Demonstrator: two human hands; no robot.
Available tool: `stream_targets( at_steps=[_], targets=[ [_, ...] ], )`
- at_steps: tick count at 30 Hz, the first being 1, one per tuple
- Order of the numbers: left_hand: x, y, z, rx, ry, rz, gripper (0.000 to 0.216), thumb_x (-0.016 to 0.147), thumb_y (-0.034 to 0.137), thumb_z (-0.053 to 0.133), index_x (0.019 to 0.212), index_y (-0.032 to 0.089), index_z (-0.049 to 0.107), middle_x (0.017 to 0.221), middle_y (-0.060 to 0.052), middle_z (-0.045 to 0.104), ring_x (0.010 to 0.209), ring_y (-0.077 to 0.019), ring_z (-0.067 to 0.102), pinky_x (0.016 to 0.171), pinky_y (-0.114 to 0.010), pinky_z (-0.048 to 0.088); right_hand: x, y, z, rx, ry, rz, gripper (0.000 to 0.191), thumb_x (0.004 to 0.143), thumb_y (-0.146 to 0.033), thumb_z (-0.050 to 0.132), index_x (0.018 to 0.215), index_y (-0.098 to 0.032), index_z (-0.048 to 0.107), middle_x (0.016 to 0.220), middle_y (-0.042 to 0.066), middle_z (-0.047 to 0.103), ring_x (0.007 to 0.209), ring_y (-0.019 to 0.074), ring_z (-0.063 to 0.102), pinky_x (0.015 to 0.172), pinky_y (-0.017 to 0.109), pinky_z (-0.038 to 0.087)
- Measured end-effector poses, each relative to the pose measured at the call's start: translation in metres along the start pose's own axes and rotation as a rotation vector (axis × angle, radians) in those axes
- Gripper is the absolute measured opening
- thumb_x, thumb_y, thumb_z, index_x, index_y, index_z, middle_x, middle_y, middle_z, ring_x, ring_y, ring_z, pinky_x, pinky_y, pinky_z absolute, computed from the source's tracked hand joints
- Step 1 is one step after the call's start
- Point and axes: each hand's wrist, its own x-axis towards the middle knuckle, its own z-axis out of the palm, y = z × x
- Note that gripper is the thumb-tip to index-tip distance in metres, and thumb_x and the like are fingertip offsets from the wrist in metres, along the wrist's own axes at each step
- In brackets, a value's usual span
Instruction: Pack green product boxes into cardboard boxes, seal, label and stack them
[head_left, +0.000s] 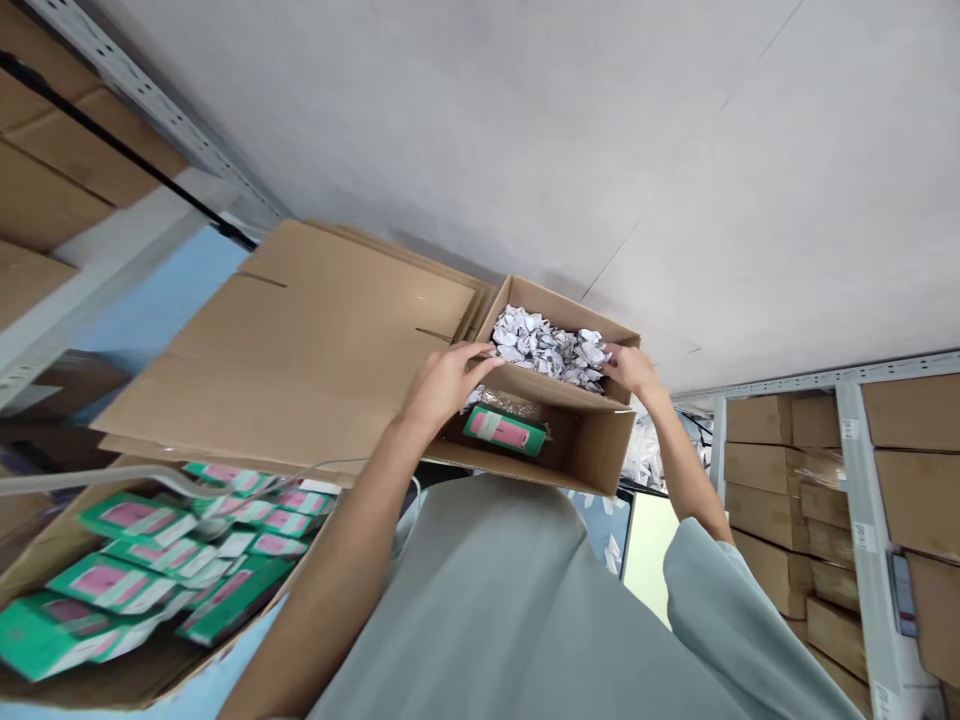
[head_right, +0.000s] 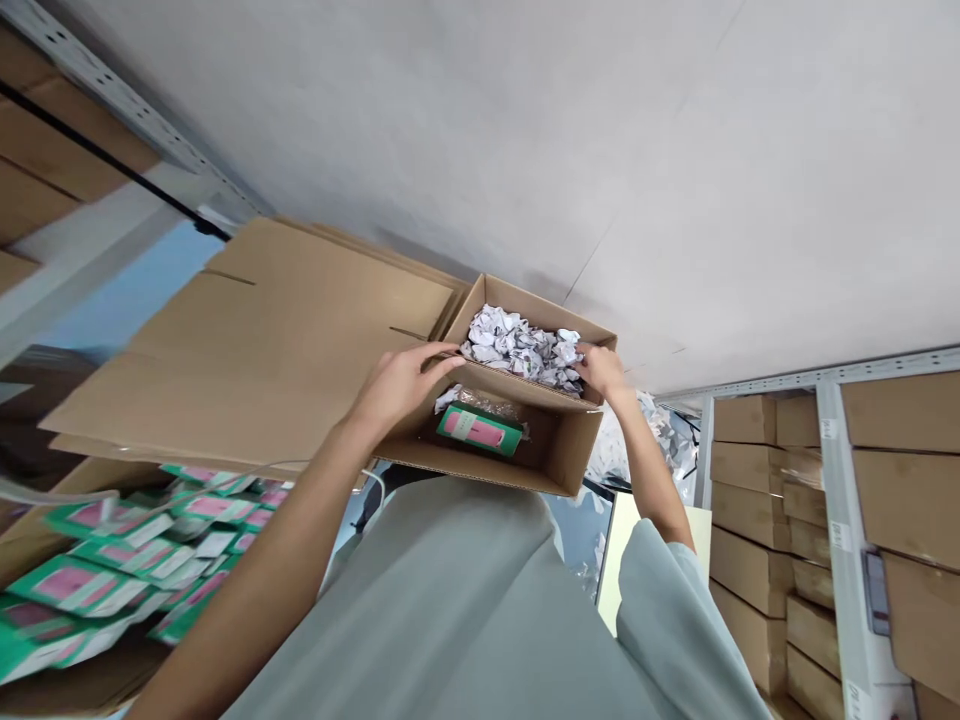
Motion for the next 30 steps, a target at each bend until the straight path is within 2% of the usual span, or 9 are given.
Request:
stream_targets(
  at_steps=[3, 6, 9, 12, 15, 19, 23, 26, 30],
  targets=[
    [-0.001, 0.001, 0.002, -0.001, 0.01, 0.01, 0.039, 0.106, 0.048, 0.067, 0.132, 0.024, 0.083, 0.136, -0.01, 0.083, 0.128, -0.0346, 0.077, 0.116, -0.043, 0.056, -0.042, 0.002, -0.018, 0.14, 0.202, -0.046, 0.03, 0.105, -0.029, 0.064, 0.132, -0.024, 0.075, 0.115, 0.01, 0.086, 0.105, 0.0273, 0.079, 0.088, 0.031, 0.055],
    [-0.001, -0.002, 0.005, -0.003, 0.025, 0.035, 0.037, 0.106, 0.048, 0.067, 0.13, 0.026, 0.084, 0.137, -0.009, 0.082, 0.128, -0.0349, 0.077, 0.115, -0.043, 0.056, -0.098, -0.006, -0.032, 0.38, 0.357, -0.175, 0.029, 0.103, -0.035, 0.066, 0.127, -0.023, 0.076, 0.106, 0.006, 0.085, 0.088, 0.0243, 0.078, 0.083, 0.032, 0.057],
    [-0.001, -0.004, 0.007, 0.004, 0.038, 0.06, 0.037, 0.106, 0.049, 0.066, 0.13, 0.027, 0.084, 0.139, -0.009, 0.082, 0.129, -0.0353, 0.076, 0.115, -0.044, 0.056, -0.144, -0.024, -0.036, 0.556, 0.328, -0.309, 0.027, 0.104, -0.039, 0.065, 0.124, -0.025, 0.077, 0.101, 0.003, 0.084, 0.081, 0.0218, 0.076, 0.076, 0.032, 0.059],
    [-0.001, -0.005, 0.007, -0.004, 0.035, 0.066, 0.038, 0.106, 0.05, 0.065, 0.13, 0.027, 0.084, 0.138, -0.008, 0.082, 0.128, -0.0341, 0.077, 0.115, -0.043, 0.057, -0.163, -0.049, -0.025, 0.585, 0.253, -0.392, 0.024, 0.104, -0.035, 0.066, 0.122, -0.026, 0.079, 0.102, 0.003, 0.085, 0.077, 0.0201, 0.075, 0.076, 0.031, 0.06],
    [-0.003, -0.005, 0.006, -0.021, 0.04, 0.063, 0.037, 0.106, 0.049, 0.066, 0.129, 0.027, 0.085, 0.137, -0.008, 0.083, 0.129, -0.0331, 0.077, 0.115, -0.042, 0.056, -0.162, -0.074, -0.005, 0.599, 0.177, -0.423, 0.036, 0.104, -0.029, 0.067, 0.139, -0.028, 0.075, 0.12, 0.003, 0.086, 0.079, 0.0188, 0.078, 0.081, 0.033, 0.064],
    [-0.009, -0.004, 0.005, -0.012, 0.053, 0.059, 0.036, 0.105, 0.048, 0.065, 0.127, 0.027, 0.085, 0.136, -0.008, 0.083, 0.129, -0.0335, 0.077, 0.115, -0.042, 0.056, -0.16, -0.086, 0.01, 0.685, 0.059, -0.457, 0.06, 0.107, -0.028, 0.067, 0.165, -0.035, 0.055, 0.144, 0.002, 0.08, 0.086, 0.0163, 0.082, 0.083, 0.031, 0.067],
    [-0.011, -0.005, 0.005, -0.006, 0.055, 0.064, 0.037, 0.105, 0.049, 0.065, 0.125, 0.026, 0.085, 0.135, -0.008, 0.083, 0.127, -0.0336, 0.078, 0.114, -0.042, 0.057, -0.155, -0.063, 0.003, 0.659, 0.229, -0.354, 0.047, 0.109, -0.033, 0.064, 0.156, -0.032, 0.064, 0.133, 0.002, 0.084, 0.087, 0.0179, 0.083, 0.09, 0.034, 0.067],
    [-0.008, -0.008, 0.007, 0.004, 0.064, 0.071, 0.037, 0.104, 0.05, 0.065, 0.125, 0.027, 0.085, 0.134, -0.008, 0.084, 0.126, -0.034, 0.078, 0.114, -0.043, 0.058, -0.128, -0.034, -0.006, 0.58, 0.342, -0.22, 0.042, 0.11, -0.034, 0.063, 0.151, -0.03, 0.068, 0.126, 0.003, 0.086, 0.094, 0.0213, 0.084, 0.095, 0.036, 0.065],
    [-0.004, -0.011, 0.009, 0.016, 0.065, 0.084, 0.039, 0.104, 0.053, 0.064, 0.124, 0.028, 0.085, 0.134, -0.008, 0.084, 0.126, -0.0344, 0.078, 0.114, -0.043, 0.058, -0.06, -0.005, -0.005, 0.298, 0.236, -0.026, 0.044, 0.11, -0.03, 0.063, 0.153, -0.025, 0.066, 0.139, 0.007, 0.082, 0.117, 0.0254, 0.081, 0.107, 0.036, 0.06]
  ],
)
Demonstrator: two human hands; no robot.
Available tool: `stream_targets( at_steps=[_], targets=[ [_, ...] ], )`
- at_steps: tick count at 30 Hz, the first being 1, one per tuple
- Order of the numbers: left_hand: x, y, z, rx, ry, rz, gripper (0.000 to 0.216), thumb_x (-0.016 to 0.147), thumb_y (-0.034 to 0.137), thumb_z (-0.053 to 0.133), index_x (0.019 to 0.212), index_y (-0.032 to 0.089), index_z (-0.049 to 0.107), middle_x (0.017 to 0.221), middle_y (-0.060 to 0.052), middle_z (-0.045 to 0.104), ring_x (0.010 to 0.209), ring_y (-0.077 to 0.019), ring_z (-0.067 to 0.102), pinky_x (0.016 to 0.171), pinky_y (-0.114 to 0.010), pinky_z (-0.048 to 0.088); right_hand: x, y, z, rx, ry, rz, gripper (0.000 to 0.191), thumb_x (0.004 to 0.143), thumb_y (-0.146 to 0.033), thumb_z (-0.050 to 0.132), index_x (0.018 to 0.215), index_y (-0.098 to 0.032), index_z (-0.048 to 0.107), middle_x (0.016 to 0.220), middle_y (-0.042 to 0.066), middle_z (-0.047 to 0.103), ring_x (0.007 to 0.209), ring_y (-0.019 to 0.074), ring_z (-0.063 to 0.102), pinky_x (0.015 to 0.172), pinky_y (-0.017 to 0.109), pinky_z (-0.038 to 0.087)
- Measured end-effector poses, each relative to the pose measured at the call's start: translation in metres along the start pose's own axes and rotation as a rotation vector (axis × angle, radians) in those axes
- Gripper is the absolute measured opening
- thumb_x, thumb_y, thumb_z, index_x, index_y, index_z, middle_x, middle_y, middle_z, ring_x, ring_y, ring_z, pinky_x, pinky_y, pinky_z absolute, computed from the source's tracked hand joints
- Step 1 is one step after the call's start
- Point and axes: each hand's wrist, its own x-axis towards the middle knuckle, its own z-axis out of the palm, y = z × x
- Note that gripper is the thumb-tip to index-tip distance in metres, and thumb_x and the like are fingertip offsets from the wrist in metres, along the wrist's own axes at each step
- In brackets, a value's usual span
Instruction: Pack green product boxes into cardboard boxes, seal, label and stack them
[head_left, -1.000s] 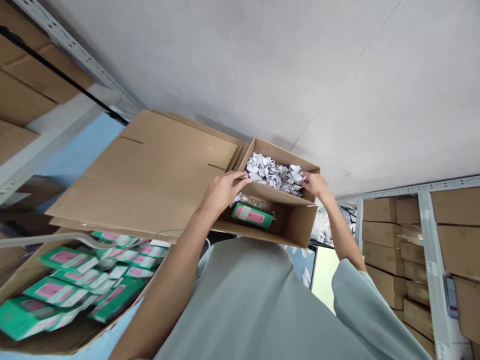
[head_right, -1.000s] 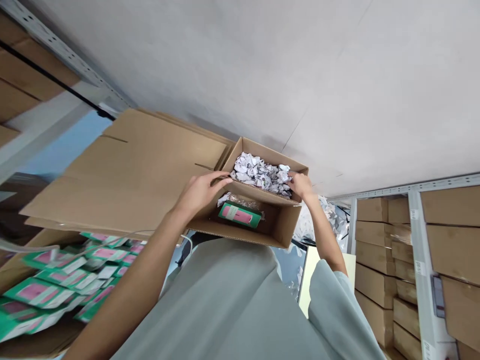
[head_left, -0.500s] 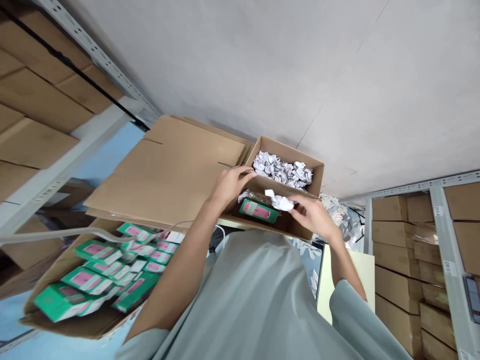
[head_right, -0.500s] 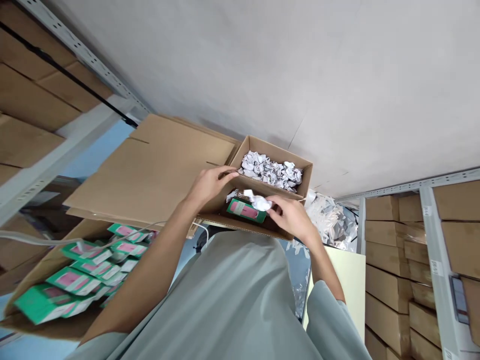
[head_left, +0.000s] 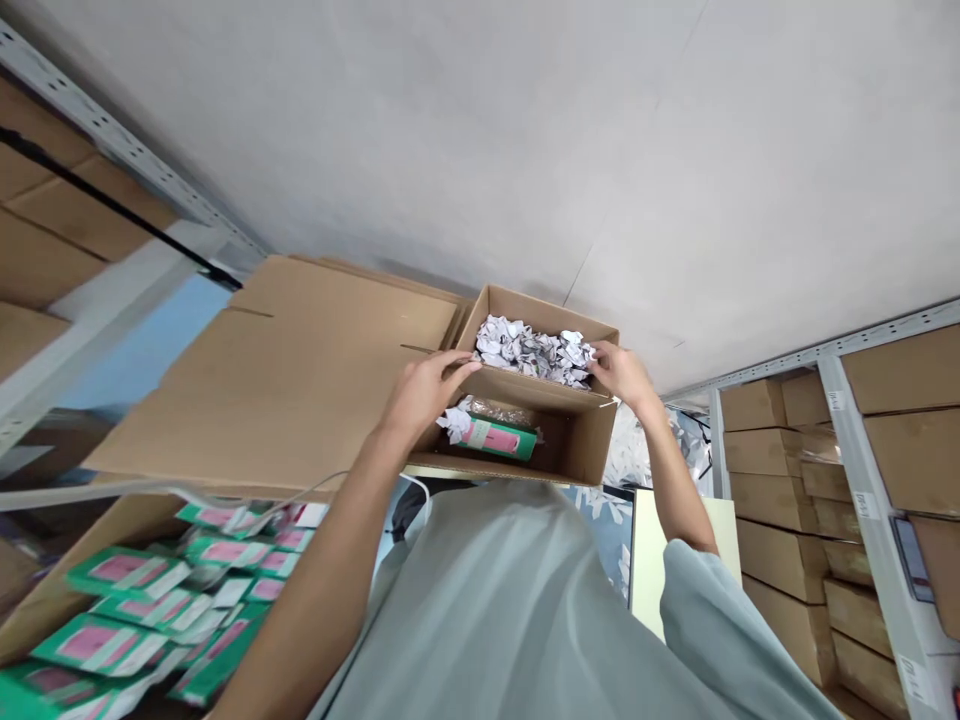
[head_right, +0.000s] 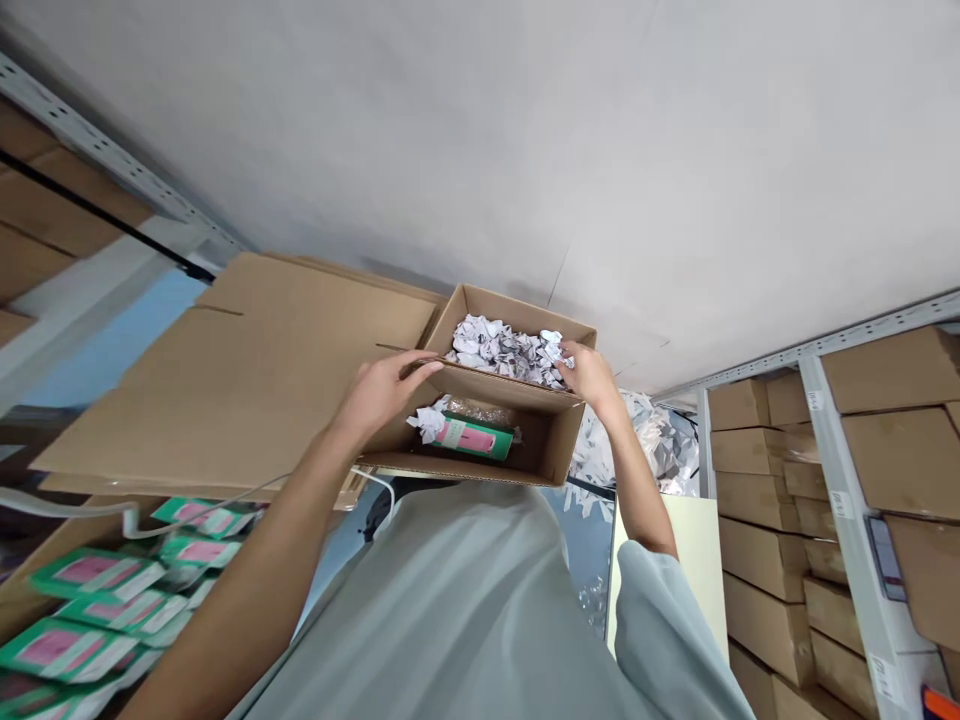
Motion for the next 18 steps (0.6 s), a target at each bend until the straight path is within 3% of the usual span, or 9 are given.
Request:
stream_targets(
  at_steps=[3, 8, 12, 15, 18],
  targets=[
    [0.002, -0.002, 0.0, 0.01, -0.007, 0.002, 0.04, 0.104, 0.053, 0.063, 0.124, 0.027, 0.085, 0.135, -0.009, 0.084, 0.127, -0.035, 0.078, 0.114, -0.044, 0.058, 0.051, 0.01, 0.019, -0.155, -0.132, 0.086, 0.044, 0.107, -0.032, 0.069, 0.151, -0.025, 0.068, 0.144, 0.01, 0.08, 0.135, 0.0284, 0.074, 0.11, 0.034, 0.057],
    [0.006, -0.003, 0.001, 0.012, -0.022, 0.01, 0.041, 0.105, 0.054, 0.061, 0.126, 0.027, 0.084, 0.137, -0.009, 0.083, 0.13, -0.0353, 0.077, 0.115, -0.044, 0.057, 0.101, 0.011, 0.058, -0.281, -0.264, 0.138, 0.048, 0.1, -0.036, 0.084, 0.145, -0.022, 0.072, 0.142, 0.015, 0.079, 0.132, 0.0313, 0.076, 0.109, 0.04, 0.06],
    [0.006, -0.003, 0.002, -0.002, -0.024, -0.02, 0.042, 0.104, 0.055, 0.062, 0.127, 0.028, 0.084, 0.136, -0.009, 0.083, 0.128, -0.0344, 0.078, 0.114, -0.043, 0.057, 0.111, 0.01, 0.08, -0.367, -0.303, 0.122, 0.042, 0.108, -0.043, 0.076, 0.142, -0.019, 0.069, 0.144, 0.012, 0.072, 0.125, 0.0283, 0.074, 0.108, 0.053, 0.064],
    [0.004, -0.002, 0.002, 0.005, -0.021, -0.019, 0.043, 0.105, 0.056, 0.06, 0.128, 0.028, 0.084, 0.137, -0.009, 0.083, 0.124, -0.0342, 0.079, 0.112, -0.043, 0.058, 0.111, 0.013, 0.085, -0.39, -0.281, 0.102, 0.043, 0.108, -0.043, 0.075, 0.144, -0.019, 0.068, 0.144, 0.012, 0.07, 0.125, 0.0284, 0.073, 0.107, 0.053, 0.064],
    [0.004, -0.001, 0.001, -0.003, -0.021, -0.015, 0.044, 0.105, 0.057, 0.061, 0.129, 0.028, 0.083, 0.138, -0.01, 0.082, 0.126, -0.0353, 0.078, 0.113, -0.044, 0.058, 0.108, 0.016, 0.079, -0.382, -0.248, 0.091, 0.035, 0.11, -0.031, 0.07, 0.142, -0.018, 0.069, 0.144, 0.015, 0.073, 0.126, 0.0279, 0.074, 0.109, 0.046, 0.061]
  ],
)
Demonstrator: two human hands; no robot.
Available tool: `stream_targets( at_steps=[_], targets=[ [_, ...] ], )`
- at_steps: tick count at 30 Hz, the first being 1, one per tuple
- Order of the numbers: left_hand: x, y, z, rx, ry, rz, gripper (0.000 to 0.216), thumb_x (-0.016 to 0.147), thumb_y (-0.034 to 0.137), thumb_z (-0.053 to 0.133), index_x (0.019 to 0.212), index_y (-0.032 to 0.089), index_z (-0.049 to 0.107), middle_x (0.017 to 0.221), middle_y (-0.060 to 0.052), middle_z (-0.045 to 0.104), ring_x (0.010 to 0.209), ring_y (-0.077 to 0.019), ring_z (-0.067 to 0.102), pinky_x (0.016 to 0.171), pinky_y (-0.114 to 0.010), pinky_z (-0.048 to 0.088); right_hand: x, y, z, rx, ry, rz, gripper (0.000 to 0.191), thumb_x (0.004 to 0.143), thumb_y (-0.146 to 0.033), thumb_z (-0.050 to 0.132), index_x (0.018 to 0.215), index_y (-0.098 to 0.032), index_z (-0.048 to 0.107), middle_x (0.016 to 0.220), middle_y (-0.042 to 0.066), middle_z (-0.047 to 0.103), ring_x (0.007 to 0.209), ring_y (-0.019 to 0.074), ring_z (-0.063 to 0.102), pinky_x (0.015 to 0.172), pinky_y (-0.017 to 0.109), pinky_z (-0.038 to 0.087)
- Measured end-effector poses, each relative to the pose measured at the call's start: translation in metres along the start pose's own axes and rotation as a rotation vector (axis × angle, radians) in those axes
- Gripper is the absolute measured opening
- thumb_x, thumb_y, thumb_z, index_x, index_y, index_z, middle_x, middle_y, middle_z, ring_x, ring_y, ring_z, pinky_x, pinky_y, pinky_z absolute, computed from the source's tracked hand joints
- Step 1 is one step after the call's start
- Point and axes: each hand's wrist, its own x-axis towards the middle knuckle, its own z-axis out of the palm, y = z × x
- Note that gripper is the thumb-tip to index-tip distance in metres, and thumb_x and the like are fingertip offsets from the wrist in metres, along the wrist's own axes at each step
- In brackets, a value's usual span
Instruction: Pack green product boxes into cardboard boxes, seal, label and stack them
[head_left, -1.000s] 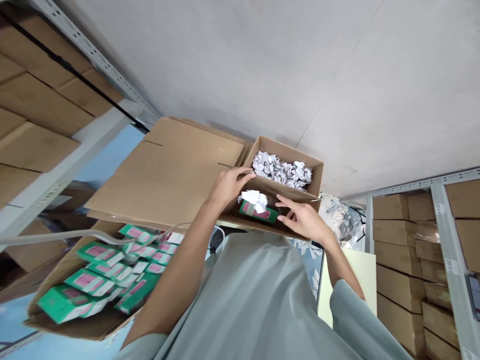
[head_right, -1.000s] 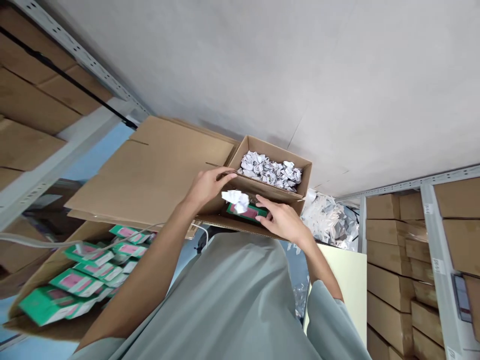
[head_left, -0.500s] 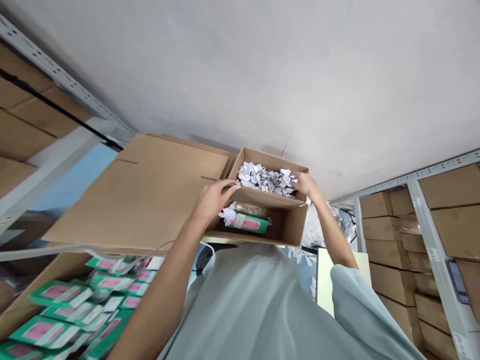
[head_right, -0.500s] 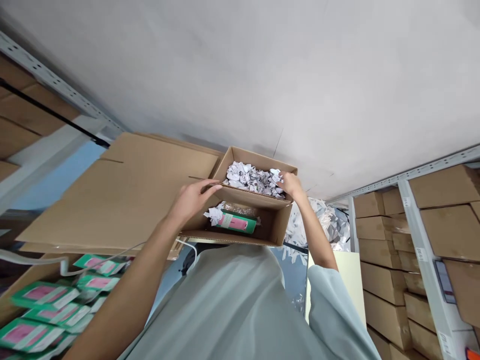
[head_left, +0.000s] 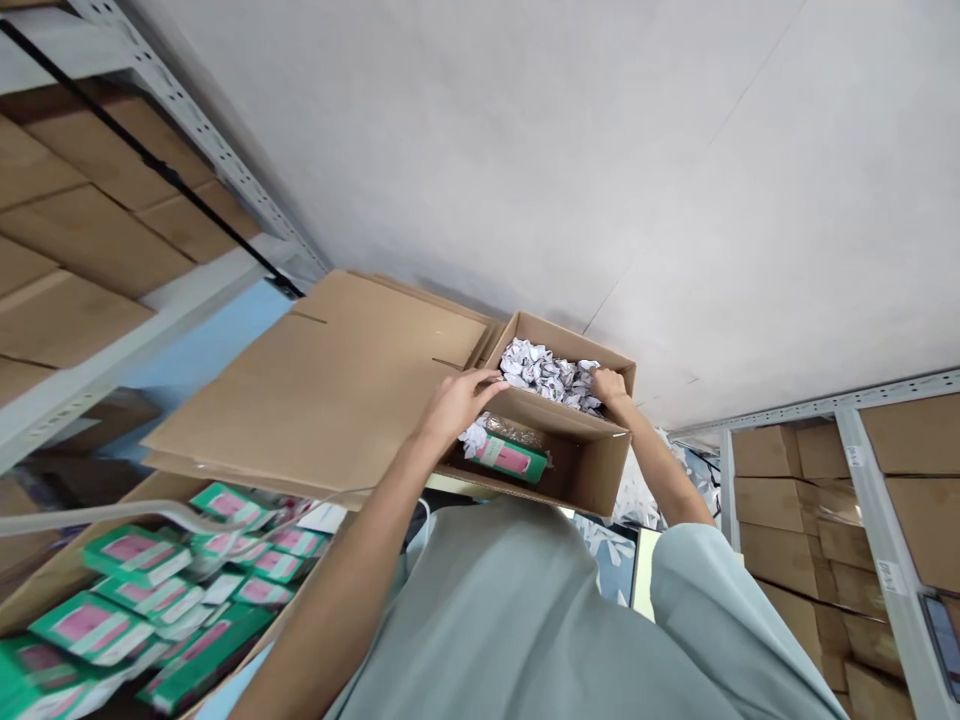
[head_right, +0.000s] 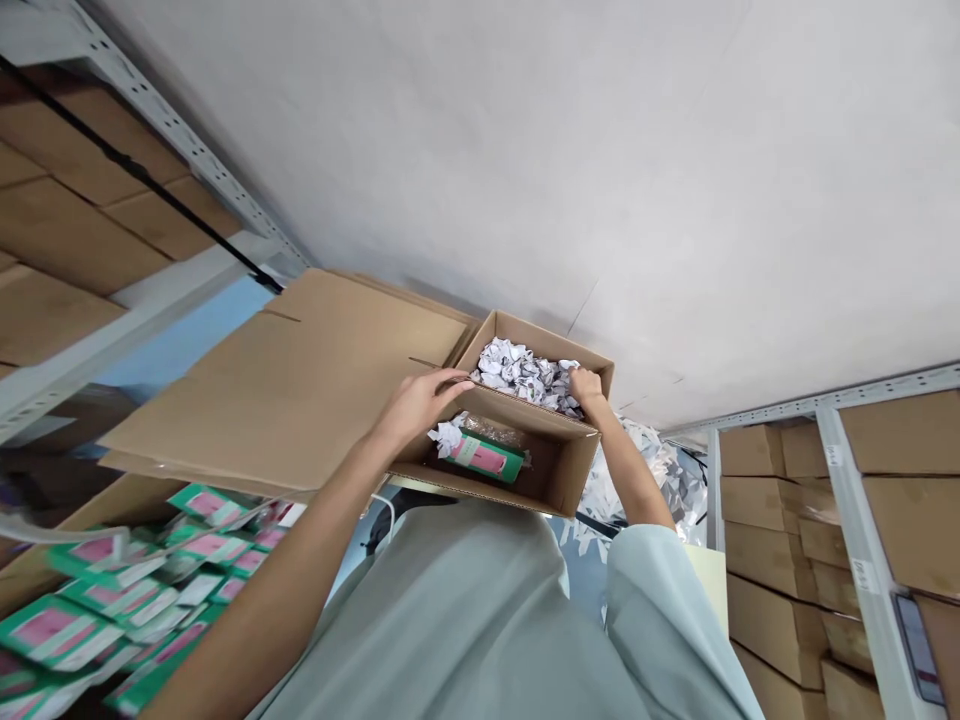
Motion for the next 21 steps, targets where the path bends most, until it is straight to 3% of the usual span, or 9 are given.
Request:
stream_targets(
  at_steps=[3, 8, 11, 13, 15, 18, 21],
  targets=[
    [0.004, 0.0, 0.0, -0.021, -0.009, -0.001, 0.044, 0.104, 0.058, 0.062, 0.129, 0.029, 0.083, 0.138, -0.009, 0.082, 0.129, -0.0349, 0.077, 0.114, -0.044, 0.056, -0.01, 0.008, -0.009, 0.034, 0.054, 0.002, 0.034, 0.106, -0.017, 0.065, 0.14, -0.019, 0.07, 0.146, 0.018, 0.074, 0.129, 0.0274, 0.075, 0.108, 0.035, 0.057],
    [0.009, -0.001, 0.001, -0.003, -0.007, -0.002, 0.043, 0.104, 0.058, 0.063, 0.129, 0.029, 0.083, 0.138, -0.01, 0.082, 0.128, -0.0355, 0.077, 0.114, -0.043, 0.056, -0.052, 0.027, -0.029, 0.126, 0.206, 0.003, 0.043, 0.104, -0.023, 0.059, 0.147, -0.019, 0.063, 0.146, 0.015, 0.074, 0.128, 0.0282, 0.074, 0.106, 0.037, 0.057],
    [0.008, 0.001, 0.0, -0.008, -0.009, -0.002, 0.042, 0.105, 0.058, 0.063, 0.129, 0.03, 0.084, 0.138, -0.008, 0.082, 0.128, -0.0348, 0.077, 0.113, -0.042, 0.056, -0.098, 0.036, -0.038, 0.351, 0.38, -0.044, 0.044, 0.103, -0.031, 0.058, 0.146, -0.02, 0.06, 0.132, 0.011, 0.078, 0.102, 0.0238, 0.079, 0.097, 0.037, 0.061],
    [0.006, 0.003, -0.001, -0.005, -0.011, 0.001, 0.043, 0.106, 0.058, 0.061, 0.129, 0.029, 0.084, 0.138, -0.009, 0.082, 0.128, -0.0348, 0.077, 0.113, -0.042, 0.056, -0.136, 0.036, -0.042, 0.602, 0.528, -0.121, 0.046, 0.099, -0.038, 0.064, 0.142, -0.021, 0.061, 0.122, 0.006, 0.079, 0.077, 0.0183, 0.074, 0.084, 0.035, 0.062],
    [0.005, 0.004, -0.002, 0.003, -0.015, -0.003, 0.044, 0.107, 0.057, 0.059, 0.13, 0.028, 0.084, 0.137, -0.01, 0.083, 0.127, -0.0349, 0.077, 0.113, -0.043, 0.056, -0.173, 0.029, -0.043, 0.77, 0.61, -0.197, 0.046, 0.098, -0.041, 0.068, 0.14, -0.023, 0.062, 0.119, 0.005, 0.079, 0.067, 0.0144, 0.068, 0.07, 0.031, 0.06],
    [0.003, 0.006, -0.002, -0.005, -0.02, -0.006, 0.044, 0.108, 0.055, 0.06, 0.131, 0.027, 0.084, 0.136, -0.01, 0.083, 0.126, -0.0341, 0.077, 0.114, -0.044, 0.056, -0.215, 0.007, -0.041, 0.85, 0.635, -0.273, 0.039, 0.099, -0.041, 0.07, 0.135, -0.025, 0.066, 0.115, 0.005, 0.079, 0.063, 0.0129, 0.064, 0.062, 0.029, 0.058],
    [0.001, 0.007, -0.003, -0.018, -0.017, -0.014, 0.04, 0.106, 0.054, 0.063, 0.13, 0.029, 0.084, 0.138, -0.008, 0.082, 0.129, -0.0336, 0.076, 0.115, -0.042, 0.055, -0.234, -0.021, -0.035, 0.851, 0.516, -0.346, 0.035, 0.101, -0.039, 0.07, 0.134, -0.027, 0.069, 0.116, 0.005, 0.081, 0.06, 0.013, 0.064, 0.065, 0.031, 0.062]
  ],
)
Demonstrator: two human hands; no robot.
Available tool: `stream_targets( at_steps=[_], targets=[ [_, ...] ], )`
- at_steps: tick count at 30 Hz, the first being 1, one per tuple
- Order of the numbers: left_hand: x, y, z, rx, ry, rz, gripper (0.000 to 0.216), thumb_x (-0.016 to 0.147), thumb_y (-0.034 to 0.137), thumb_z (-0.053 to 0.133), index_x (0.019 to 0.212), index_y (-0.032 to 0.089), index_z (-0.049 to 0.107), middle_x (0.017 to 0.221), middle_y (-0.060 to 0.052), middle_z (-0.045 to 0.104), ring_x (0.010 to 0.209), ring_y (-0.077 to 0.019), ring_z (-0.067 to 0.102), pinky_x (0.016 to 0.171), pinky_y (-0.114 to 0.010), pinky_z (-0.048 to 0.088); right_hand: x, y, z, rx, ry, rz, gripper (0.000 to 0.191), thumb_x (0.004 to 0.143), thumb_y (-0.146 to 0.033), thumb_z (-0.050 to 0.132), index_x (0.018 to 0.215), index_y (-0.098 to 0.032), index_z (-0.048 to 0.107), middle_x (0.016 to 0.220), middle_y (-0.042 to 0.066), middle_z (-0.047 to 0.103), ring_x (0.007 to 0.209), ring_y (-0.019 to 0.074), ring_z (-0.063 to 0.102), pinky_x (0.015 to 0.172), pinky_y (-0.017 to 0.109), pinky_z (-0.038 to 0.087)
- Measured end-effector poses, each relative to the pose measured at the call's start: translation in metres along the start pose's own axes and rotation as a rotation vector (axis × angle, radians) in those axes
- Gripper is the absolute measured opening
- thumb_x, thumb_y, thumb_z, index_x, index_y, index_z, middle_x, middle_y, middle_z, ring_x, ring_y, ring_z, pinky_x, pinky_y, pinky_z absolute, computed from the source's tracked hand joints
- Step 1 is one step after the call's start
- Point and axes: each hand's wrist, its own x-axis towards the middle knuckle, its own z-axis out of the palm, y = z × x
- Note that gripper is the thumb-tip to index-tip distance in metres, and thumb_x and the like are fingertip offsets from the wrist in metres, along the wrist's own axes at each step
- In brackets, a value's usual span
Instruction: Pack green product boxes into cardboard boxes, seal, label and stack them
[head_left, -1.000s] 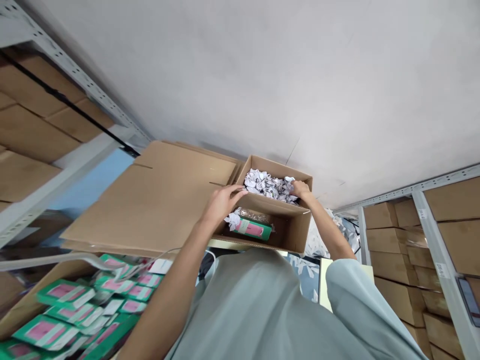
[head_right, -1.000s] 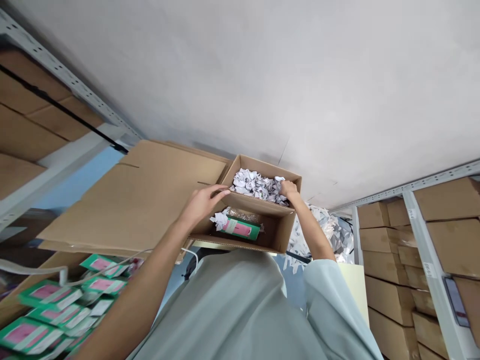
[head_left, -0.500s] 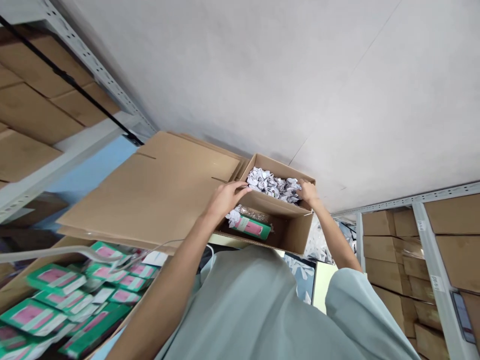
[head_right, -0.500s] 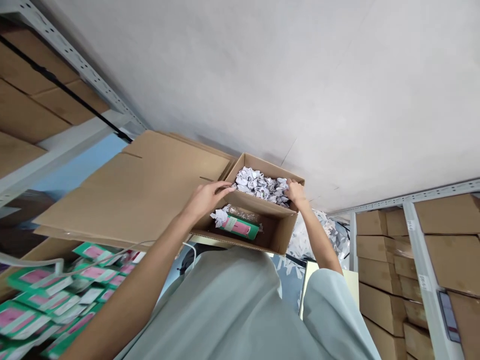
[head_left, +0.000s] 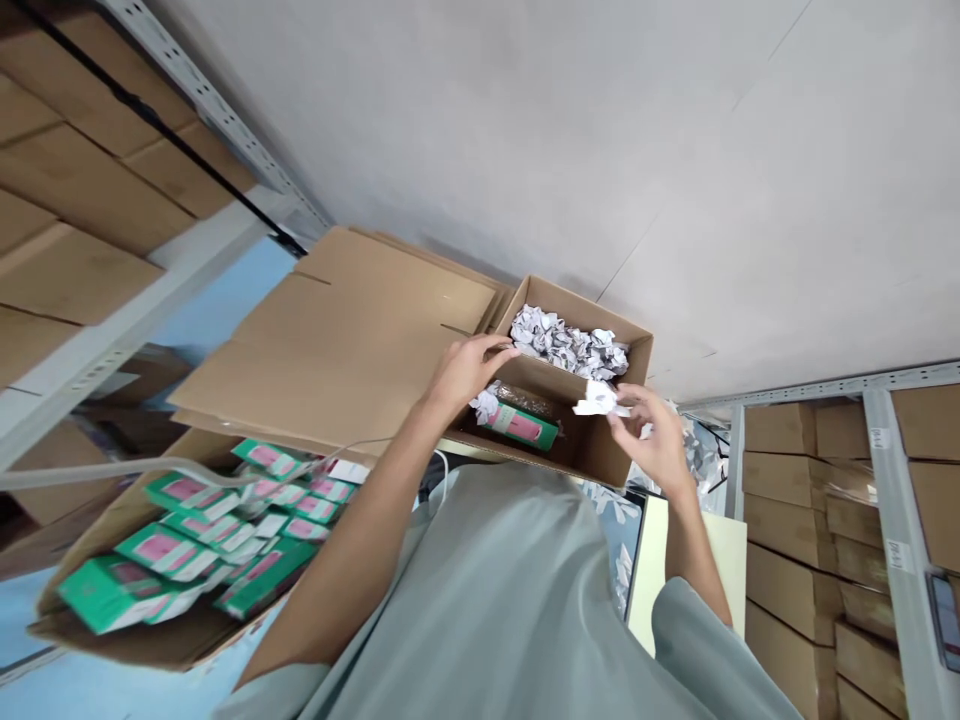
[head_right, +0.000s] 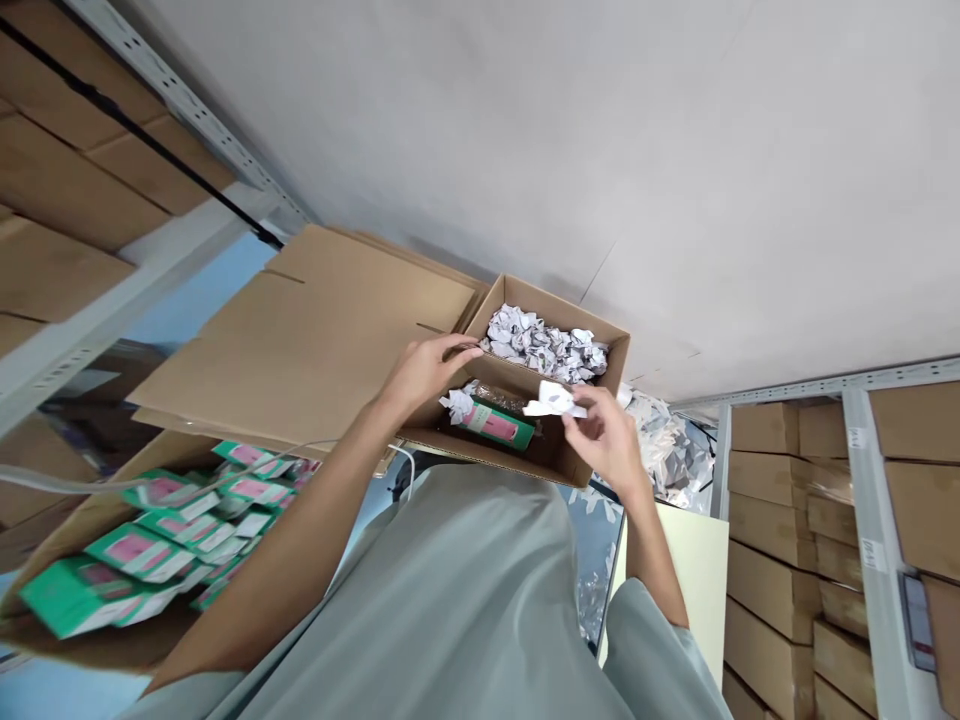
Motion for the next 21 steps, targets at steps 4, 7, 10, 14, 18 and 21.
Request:
stream_targets(
  at_steps=[4, 7, 10, 14, 18, 21],
  targets=[
    [-0.003, 0.002, -0.001, -0.009, 0.001, -0.025, 0.038, 0.106, 0.051, 0.065, 0.13, 0.029, 0.084, 0.139, -0.007, 0.082, 0.131, -0.0336, 0.076, 0.116, -0.042, 0.055, 0.0, -0.01, 0.015, -0.041, -0.164, -0.02, 0.034, 0.105, -0.042, 0.068, 0.137, -0.029, 0.073, 0.135, 0.007, 0.08, 0.064, 0.0145, 0.069, 0.077, 0.036, 0.068],
    [-0.004, 0.003, -0.002, -0.017, 0.0, -0.021, 0.037, 0.106, 0.051, 0.065, 0.129, 0.029, 0.084, 0.138, -0.006, 0.083, 0.13, -0.0334, 0.076, 0.116, -0.042, 0.056, 0.016, -0.003, 0.003, -0.131, -0.094, -0.006, 0.034, 0.107, -0.043, 0.067, 0.137, -0.029, 0.074, 0.138, 0.008, 0.078, 0.071, 0.0179, 0.072, 0.082, 0.038, 0.067],
    [-0.003, 0.001, -0.002, -0.015, 0.006, -0.009, 0.038, 0.106, 0.053, 0.064, 0.128, 0.029, 0.084, 0.138, -0.007, 0.082, 0.13, -0.0343, 0.076, 0.116, -0.044, 0.056, 0.046, 0.021, -0.014, -0.245, -0.048, 0.028, 0.035, 0.107, -0.041, 0.066, 0.138, -0.027, 0.075, 0.136, 0.008, 0.079, 0.076, 0.0204, 0.075, 0.085, 0.038, 0.066],
    [-0.003, -0.001, -0.001, -0.014, 0.004, -0.014, 0.041, 0.105, 0.055, 0.064, 0.129, 0.029, 0.084, 0.136, -0.008, 0.083, 0.128, -0.0354, 0.077, 0.115, -0.045, 0.057, 0.103, 0.071, -0.017, -0.49, -0.178, 0.184, 0.039, 0.106, -0.029, 0.066, 0.144, -0.023, 0.071, 0.137, 0.009, 0.081, 0.1, 0.0247, 0.081, 0.101, 0.039, 0.062],
    [-0.003, -0.003, -0.001, -0.01, 0.004, -0.012, 0.042, 0.105, 0.056, 0.063, 0.129, 0.029, 0.084, 0.135, -0.009, 0.083, 0.128, -0.036, 0.077, 0.114, -0.045, 0.058, 0.148, 0.115, 0.01, -0.71, -0.438, 0.338, 0.046, 0.104, -0.027, 0.074, 0.149, -0.022, 0.07, 0.145, 0.012, 0.079, 0.136, 0.0277, 0.073, 0.111, 0.034, 0.056],
    [-0.002, -0.004, -0.001, 0.007, 0.004, -0.021, 0.041, 0.105, 0.056, 0.064, 0.129, 0.029, 0.084, 0.136, -0.009, 0.083, 0.128, -0.036, 0.077, 0.115, -0.045, 0.057, 0.165, 0.134, 0.035, -0.756, -0.518, 0.397, 0.05, 0.096, -0.028, 0.085, 0.144, -0.02, 0.073, 0.146, 0.018, 0.078, 0.136, 0.0312, 0.074, 0.109, 0.034, 0.056]
  ],
)
